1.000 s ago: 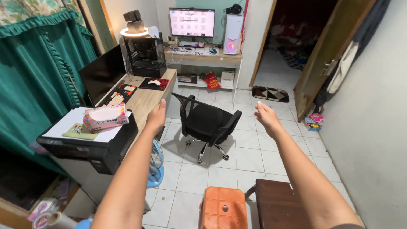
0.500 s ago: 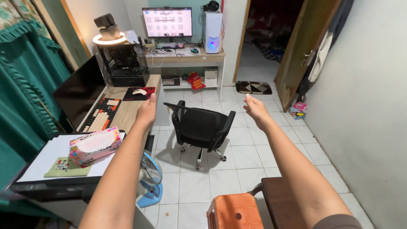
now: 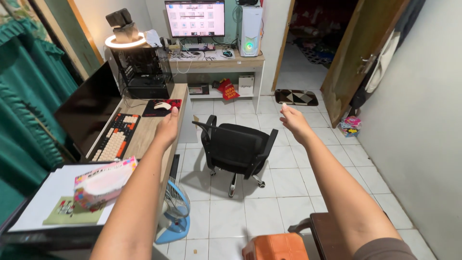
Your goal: The recorder is seen rearranging chairs and a stool in a room.
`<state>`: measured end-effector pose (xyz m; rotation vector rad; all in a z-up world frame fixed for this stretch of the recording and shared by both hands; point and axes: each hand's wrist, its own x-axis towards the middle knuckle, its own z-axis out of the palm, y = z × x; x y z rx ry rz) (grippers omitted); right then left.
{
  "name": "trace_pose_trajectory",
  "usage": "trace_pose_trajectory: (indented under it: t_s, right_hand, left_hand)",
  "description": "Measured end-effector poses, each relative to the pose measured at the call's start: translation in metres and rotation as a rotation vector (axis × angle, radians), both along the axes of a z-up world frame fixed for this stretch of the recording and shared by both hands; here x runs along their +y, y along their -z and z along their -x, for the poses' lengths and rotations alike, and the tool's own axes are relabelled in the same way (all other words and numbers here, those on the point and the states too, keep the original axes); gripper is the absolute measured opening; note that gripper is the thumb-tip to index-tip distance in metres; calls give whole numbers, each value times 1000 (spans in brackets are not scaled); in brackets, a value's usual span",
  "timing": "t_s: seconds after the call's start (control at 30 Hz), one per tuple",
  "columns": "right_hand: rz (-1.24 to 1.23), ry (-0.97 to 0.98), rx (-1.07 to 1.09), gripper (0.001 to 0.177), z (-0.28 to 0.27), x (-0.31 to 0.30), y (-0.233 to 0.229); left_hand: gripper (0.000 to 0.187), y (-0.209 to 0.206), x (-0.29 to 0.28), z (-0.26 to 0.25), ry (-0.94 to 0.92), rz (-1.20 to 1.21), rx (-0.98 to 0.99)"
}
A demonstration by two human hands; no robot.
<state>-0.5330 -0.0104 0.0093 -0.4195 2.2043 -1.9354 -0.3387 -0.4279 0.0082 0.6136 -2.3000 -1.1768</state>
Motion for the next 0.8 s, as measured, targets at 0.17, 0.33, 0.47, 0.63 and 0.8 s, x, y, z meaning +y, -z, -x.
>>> trace_pose_trajectory:
  t_s: [0.17,0.33,0.47,0.63,0.8]
  right_hand:
    - [37,-3,9,64,54,-21,1]
    - [-30,10,7,68,85,-40,16]
    - [-92,5,-34,70,94,-54,39]
    - [-123,25,-100,71,116,-68,66]
    - [-212,24,-120,73,143,-85,100]
  left_hand:
    - [79,-8,-28,52,5,-6,17]
    - [77,6,-27,85,23,-77,-4]
    - [76,43,-38,115,61,-68,-37]
    - [74,85,-56,161,76,-79,-102]
    - [75,121,-75,216,145,-101,-151]
